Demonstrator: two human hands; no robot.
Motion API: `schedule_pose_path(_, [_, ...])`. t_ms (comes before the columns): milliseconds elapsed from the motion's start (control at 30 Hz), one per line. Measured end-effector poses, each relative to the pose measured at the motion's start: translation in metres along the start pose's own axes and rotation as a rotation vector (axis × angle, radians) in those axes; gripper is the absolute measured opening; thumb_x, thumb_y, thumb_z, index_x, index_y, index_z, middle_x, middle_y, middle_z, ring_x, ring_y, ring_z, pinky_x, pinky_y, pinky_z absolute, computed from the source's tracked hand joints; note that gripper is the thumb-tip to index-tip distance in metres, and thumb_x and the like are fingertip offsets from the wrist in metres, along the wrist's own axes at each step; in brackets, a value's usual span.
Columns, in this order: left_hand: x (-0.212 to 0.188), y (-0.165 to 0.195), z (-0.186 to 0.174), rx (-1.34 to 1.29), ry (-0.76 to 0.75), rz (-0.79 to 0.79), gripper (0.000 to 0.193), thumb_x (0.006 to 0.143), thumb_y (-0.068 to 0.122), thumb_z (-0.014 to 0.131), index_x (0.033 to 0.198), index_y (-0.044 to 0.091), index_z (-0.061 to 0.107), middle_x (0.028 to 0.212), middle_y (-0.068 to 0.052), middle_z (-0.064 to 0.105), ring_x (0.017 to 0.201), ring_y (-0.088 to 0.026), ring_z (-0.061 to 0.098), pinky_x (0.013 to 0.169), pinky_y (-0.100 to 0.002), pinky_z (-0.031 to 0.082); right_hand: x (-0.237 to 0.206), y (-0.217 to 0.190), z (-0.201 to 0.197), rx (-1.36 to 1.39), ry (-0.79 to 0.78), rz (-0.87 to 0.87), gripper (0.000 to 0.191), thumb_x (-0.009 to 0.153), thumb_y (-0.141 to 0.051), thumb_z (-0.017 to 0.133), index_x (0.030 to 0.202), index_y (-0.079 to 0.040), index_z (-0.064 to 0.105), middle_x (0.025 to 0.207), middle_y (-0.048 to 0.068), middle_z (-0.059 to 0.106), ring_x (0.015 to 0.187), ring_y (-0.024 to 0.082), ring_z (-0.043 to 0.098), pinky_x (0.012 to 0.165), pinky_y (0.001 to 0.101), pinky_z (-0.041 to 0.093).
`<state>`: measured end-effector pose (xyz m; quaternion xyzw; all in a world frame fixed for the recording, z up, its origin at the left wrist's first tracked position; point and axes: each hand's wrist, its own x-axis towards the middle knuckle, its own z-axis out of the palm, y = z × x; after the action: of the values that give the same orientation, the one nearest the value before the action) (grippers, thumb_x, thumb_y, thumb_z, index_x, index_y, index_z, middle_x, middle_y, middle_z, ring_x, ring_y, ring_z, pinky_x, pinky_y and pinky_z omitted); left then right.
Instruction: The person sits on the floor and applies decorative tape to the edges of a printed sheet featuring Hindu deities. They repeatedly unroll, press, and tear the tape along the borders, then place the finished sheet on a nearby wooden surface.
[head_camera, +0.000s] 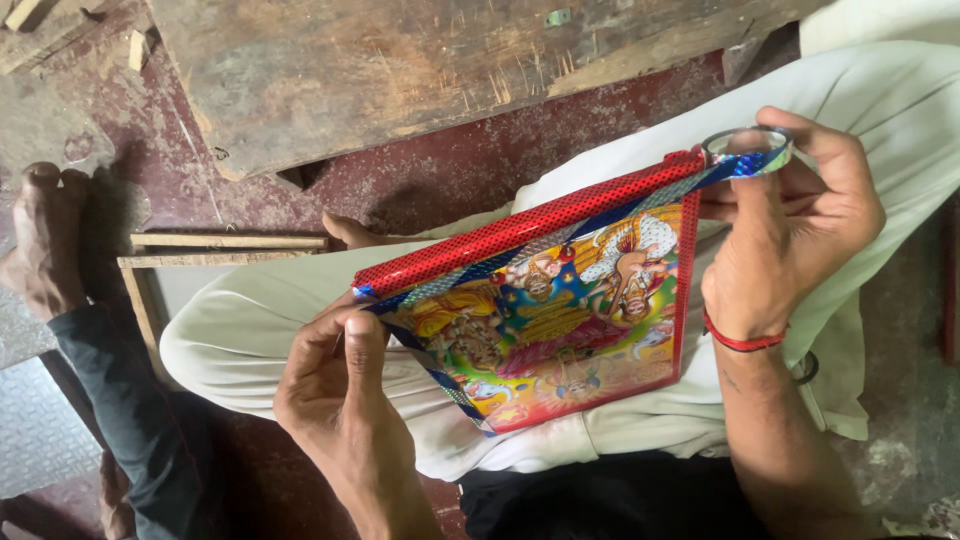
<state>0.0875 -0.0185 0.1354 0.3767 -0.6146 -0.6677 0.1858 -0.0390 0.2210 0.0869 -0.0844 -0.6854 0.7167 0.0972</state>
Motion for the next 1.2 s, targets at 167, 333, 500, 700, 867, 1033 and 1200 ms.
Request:
schedule_pose_path(167, [0.001, 0.000, -0.002, -0.001, 0.046, -0.045, 0.016, 0.101, 0.007, 0.069, 0.109, -0.008, 0.069, 0.109, -0.016, 0.074, 0.097, -0.015, 0.070, 0.092, -0.028, 0.059, 0.001, -0.001, 0.001, -0.020, -0.007, -0.036, 0.014, 0.113, 0.004, 0.067, 0.126, 0.005, 0.062, 0.095, 0.012, 0.071, 0.079, 0.018, 0.072, 0.068, 0.0334, 0.066])
schedule_pose_path(333, [0.001, 0.000, -0.004, 0.000, 0.044, -0.050, 0.017, 0.102, 0.008, 0.069, 0.109, -0.008, 0.069, 0.106, -0.016, 0.074, 0.094, -0.015, 0.070, 0.090, -0.029, 0.060, -0.001, 0.003, -0.003, -0.043, -0.025, -0.070, 0.015, 0.110, 0.003, 0.071, 0.122, 0.006, 0.063, 0.091, 0.012, 0.072, 0.075, 0.015, 0.071, 0.065, 0.0301, 0.063])
schedule_pose_path(500, [0.001, 0.002, -0.004, 0.001, 0.028, -0.048, 0.017, 0.101, 0.008, 0.069, 0.109, -0.007, 0.068, 0.107, -0.014, 0.074, 0.095, -0.014, 0.070, 0.090, -0.028, 0.060, -0.002, 0.012, -0.009, -0.061, -0.002, -0.079, 0.016, 0.111, 0.005, 0.075, 0.121, 0.008, 0.064, 0.091, 0.014, 0.073, 0.076, 0.014, 0.070, 0.066, 0.0278, 0.060])
schedule_pose_path(700, [0.001, 0.005, -0.002, 0.043, 0.036, -0.049, 0.018, 0.102, 0.009, 0.069, 0.109, -0.007, 0.070, 0.100, -0.012, 0.073, 0.090, -0.013, 0.068, 0.086, -0.026, 0.058, 0.000, 0.012, -0.010, -0.079, 0.007, -0.076, 0.015, 0.111, 0.007, 0.075, 0.121, 0.008, 0.064, 0.097, 0.015, 0.074, 0.081, 0.014, 0.071, 0.070, 0.0264, 0.061])
schedule_pose_path(867, [0.002, 0.006, -0.004, 0.058, 0.049, -0.050, 0.019, 0.102, 0.011, 0.069, 0.108, -0.007, 0.069, 0.097, -0.012, 0.073, 0.088, -0.013, 0.068, 0.084, -0.025, 0.058, 0.001, 0.010, -0.008, -0.048, 0.016, -0.056, 0.017, 0.106, 0.005, 0.075, 0.119, 0.006, 0.064, 0.097, 0.012, 0.074, 0.077, 0.012, 0.071, 0.068, 0.0245, 0.061])
schedule_pose_path(1033, [0.002, 0.005, -0.004, 0.035, 0.048, -0.055, 0.020, 0.102, 0.012, 0.070, 0.108, -0.007, 0.068, 0.097, -0.011, 0.073, 0.088, -0.013, 0.069, 0.085, -0.026, 0.058, 0.003, 0.013, -0.011, -0.093, 0.001, -0.086, 0.016, 0.112, 0.007, 0.077, 0.122, 0.010, 0.065, 0.098, 0.016, 0.074, 0.083, 0.014, 0.070, 0.074, 0.0241, 0.057])
schedule_pose_path(1200, [0.002, 0.004, -0.006, 0.020, 0.048, -0.050, 0.020, 0.102, 0.012, 0.070, 0.108, -0.007, 0.068, 0.097, -0.011, 0.072, 0.088, -0.013, 0.068, 0.085, -0.028, 0.058, 0.002, 0.013, -0.009, -0.077, 0.012, -0.074, 0.017, 0.107, 0.006, 0.075, 0.121, 0.008, 0.065, 0.095, 0.013, 0.074, 0.080, 0.012, 0.071, 0.071, 0.0239, 0.059])
